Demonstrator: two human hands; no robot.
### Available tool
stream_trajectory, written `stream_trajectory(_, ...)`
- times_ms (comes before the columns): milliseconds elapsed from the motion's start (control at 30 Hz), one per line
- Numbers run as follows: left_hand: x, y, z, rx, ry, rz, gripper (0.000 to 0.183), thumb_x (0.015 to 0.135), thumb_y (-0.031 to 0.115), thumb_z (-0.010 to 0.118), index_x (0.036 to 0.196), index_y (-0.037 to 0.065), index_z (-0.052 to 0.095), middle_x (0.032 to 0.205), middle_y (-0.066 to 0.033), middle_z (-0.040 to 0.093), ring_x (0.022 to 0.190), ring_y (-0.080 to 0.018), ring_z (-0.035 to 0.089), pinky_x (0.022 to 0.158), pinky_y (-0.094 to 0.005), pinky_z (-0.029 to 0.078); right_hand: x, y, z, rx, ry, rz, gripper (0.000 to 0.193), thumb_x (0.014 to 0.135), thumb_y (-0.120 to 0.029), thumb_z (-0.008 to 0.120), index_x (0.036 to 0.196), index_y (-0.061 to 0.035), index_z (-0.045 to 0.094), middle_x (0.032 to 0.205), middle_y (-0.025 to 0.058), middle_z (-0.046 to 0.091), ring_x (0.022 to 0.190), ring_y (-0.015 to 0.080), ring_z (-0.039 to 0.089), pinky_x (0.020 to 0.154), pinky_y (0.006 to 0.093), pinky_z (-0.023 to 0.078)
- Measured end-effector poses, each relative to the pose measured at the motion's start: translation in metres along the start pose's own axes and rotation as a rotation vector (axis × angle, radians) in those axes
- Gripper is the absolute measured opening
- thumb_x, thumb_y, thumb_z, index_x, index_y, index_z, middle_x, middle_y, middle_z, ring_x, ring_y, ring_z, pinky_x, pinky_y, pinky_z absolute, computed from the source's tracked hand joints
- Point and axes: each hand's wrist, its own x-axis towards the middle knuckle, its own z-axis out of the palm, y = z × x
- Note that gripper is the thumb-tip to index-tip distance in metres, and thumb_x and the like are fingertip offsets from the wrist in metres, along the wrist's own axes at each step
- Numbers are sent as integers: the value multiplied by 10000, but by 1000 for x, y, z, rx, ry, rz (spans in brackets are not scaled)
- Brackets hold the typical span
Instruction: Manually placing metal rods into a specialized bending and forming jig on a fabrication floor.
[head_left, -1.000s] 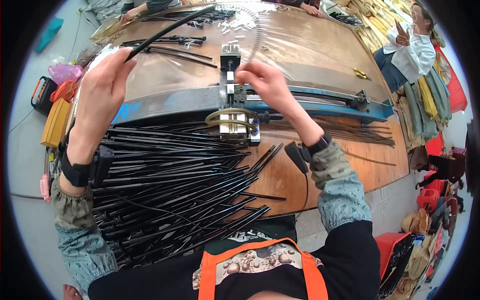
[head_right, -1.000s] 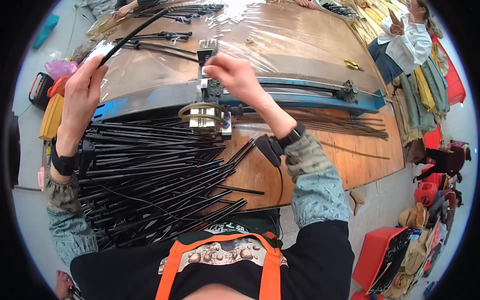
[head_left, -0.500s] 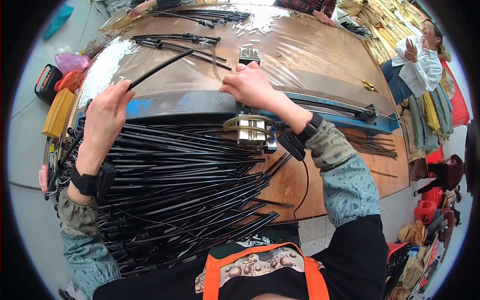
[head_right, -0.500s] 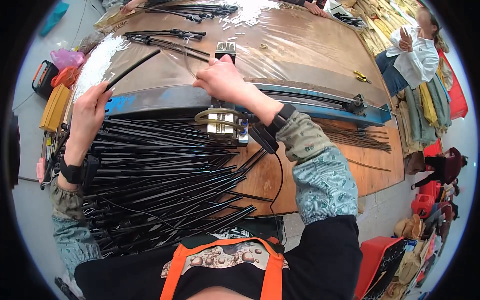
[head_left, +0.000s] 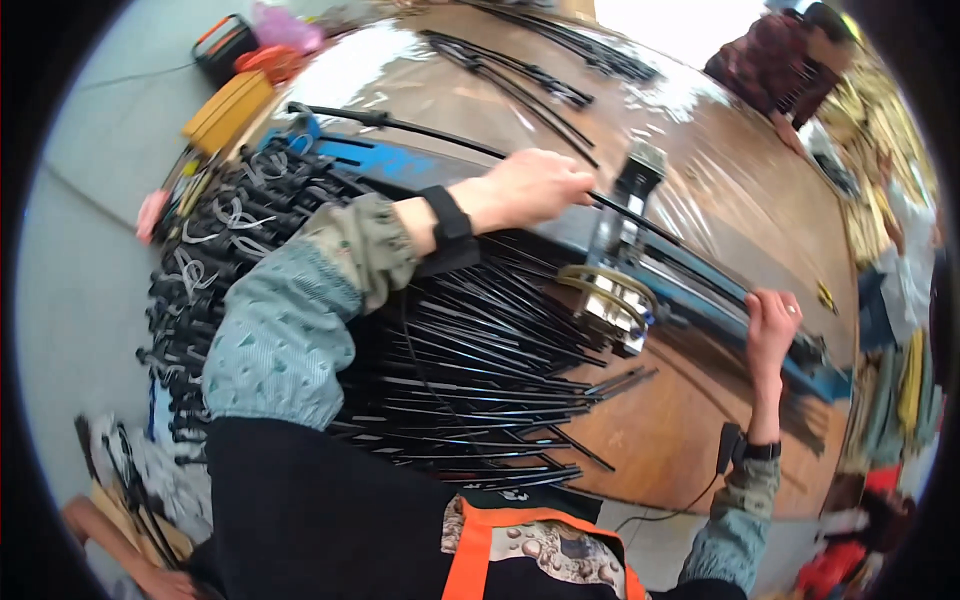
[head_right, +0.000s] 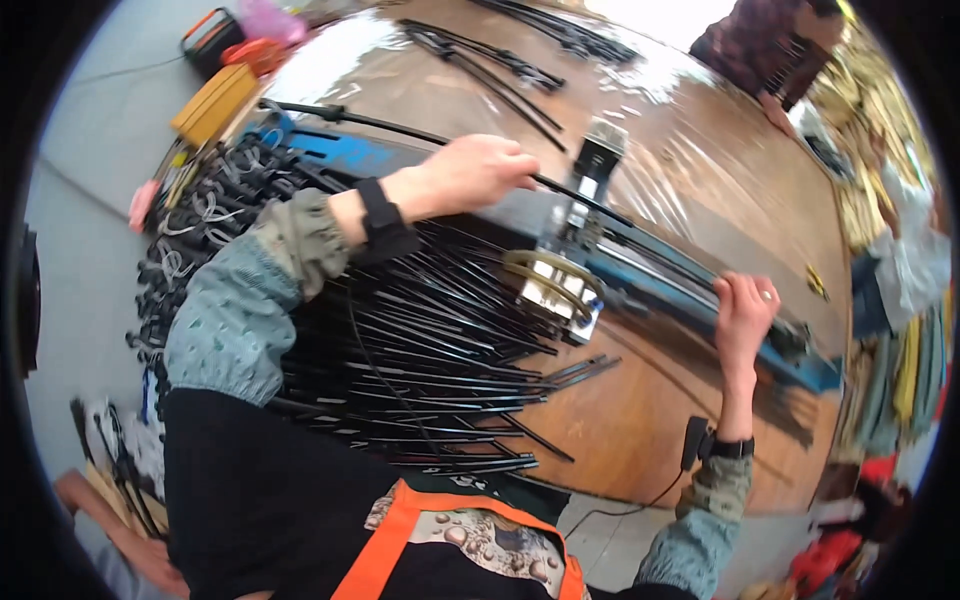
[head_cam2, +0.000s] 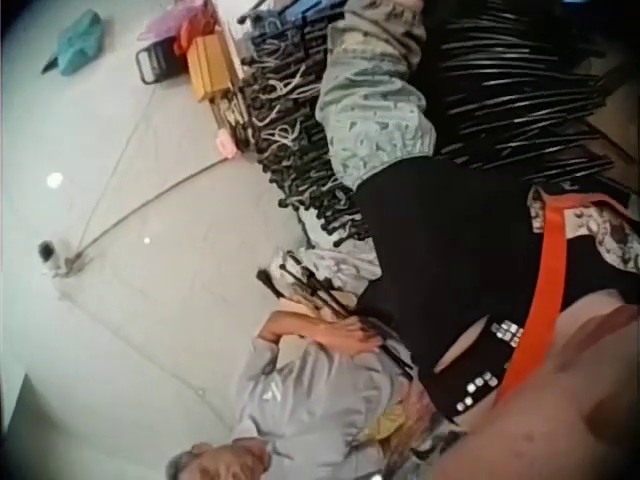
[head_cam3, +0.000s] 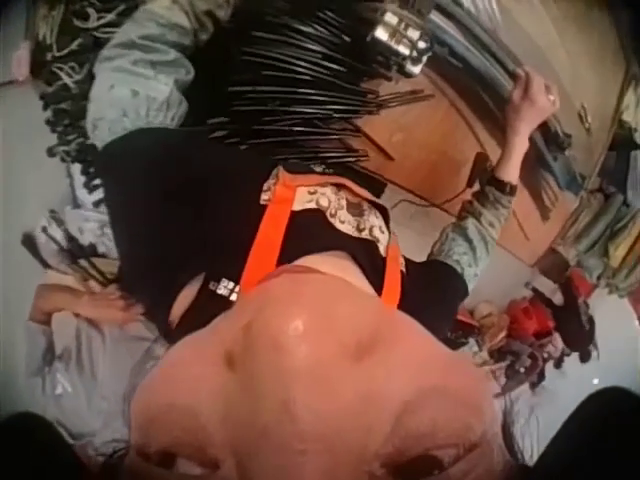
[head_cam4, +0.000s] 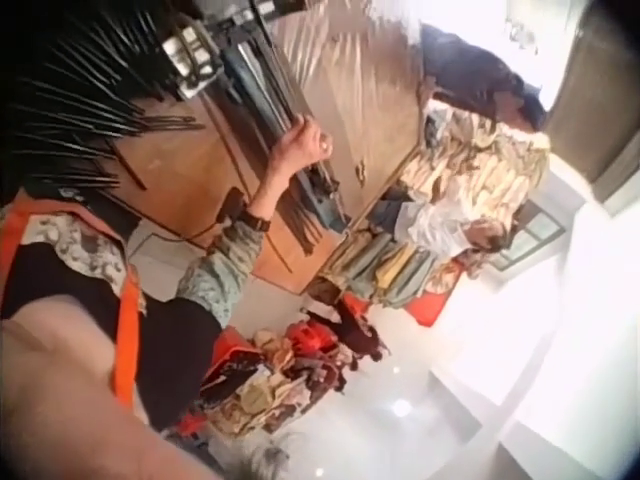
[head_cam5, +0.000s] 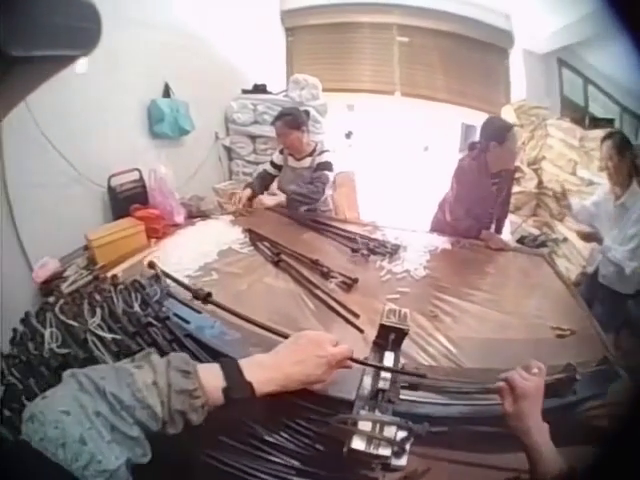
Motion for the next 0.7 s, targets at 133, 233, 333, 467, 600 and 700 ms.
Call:
stream_trajectory(133,-15,-3,2,-119,21,-128,194,913,249,598,866,62,576,804,-149,606,815,-364,618,681,-471,485,2,-2,14,7,25,-60,81,880,-132,641,838,-72,607,793,54,625,822,257,549,877,377,377)
stream_trajectory(233,-13,-8,5,-132,54,-101,221,917,264,600,845,56,583,803,-157,611,809,-372,615,684,-475,483,2,-2,22,61,59,-41,96,894,-120,637,841,-48,601,775,79,603,804,270,532,817,370,387)
stream_trajectory(333,-7,-11,12,-176,51,-113,241,918,269,601,821,49,590,796,-161,615,797,-378,615,684,-476,483,5,-2,26,84,56,-12,94,880,-124,652,841,-57,599,785,66,611,817,262,539,838,377,388)
stream_trajectory(467,-8,-9,20,-244,58,-154,247,916,261,604,797,44,600,780,-159,620,766,-381,617,677,-474,486,-3,-2,28,111,63,24,92,866,-118,668,835,-61,603,786,63,614,822,257,543,841,379,393)
stream_trajectory(600,-12,-9,30,-210,145,-121,223,912,251,607,804,57,616,772,-156,620,743,-384,618,660,-472,491,-2,-2,28,115,45,22,87,853,-103,681,828,-57,612,777,66,612,814,259,543,828,382,399)
stream_trajectory(700,-9,-5,33,-137,124,-93,197,915,247,600,818,77,627,773,-154,623,736,-383,622,636,-470,494,-10,-1,21,124,40,68,63,837,-86,692,868,-52,649,819,68,643,868,262,570,852,383,407)
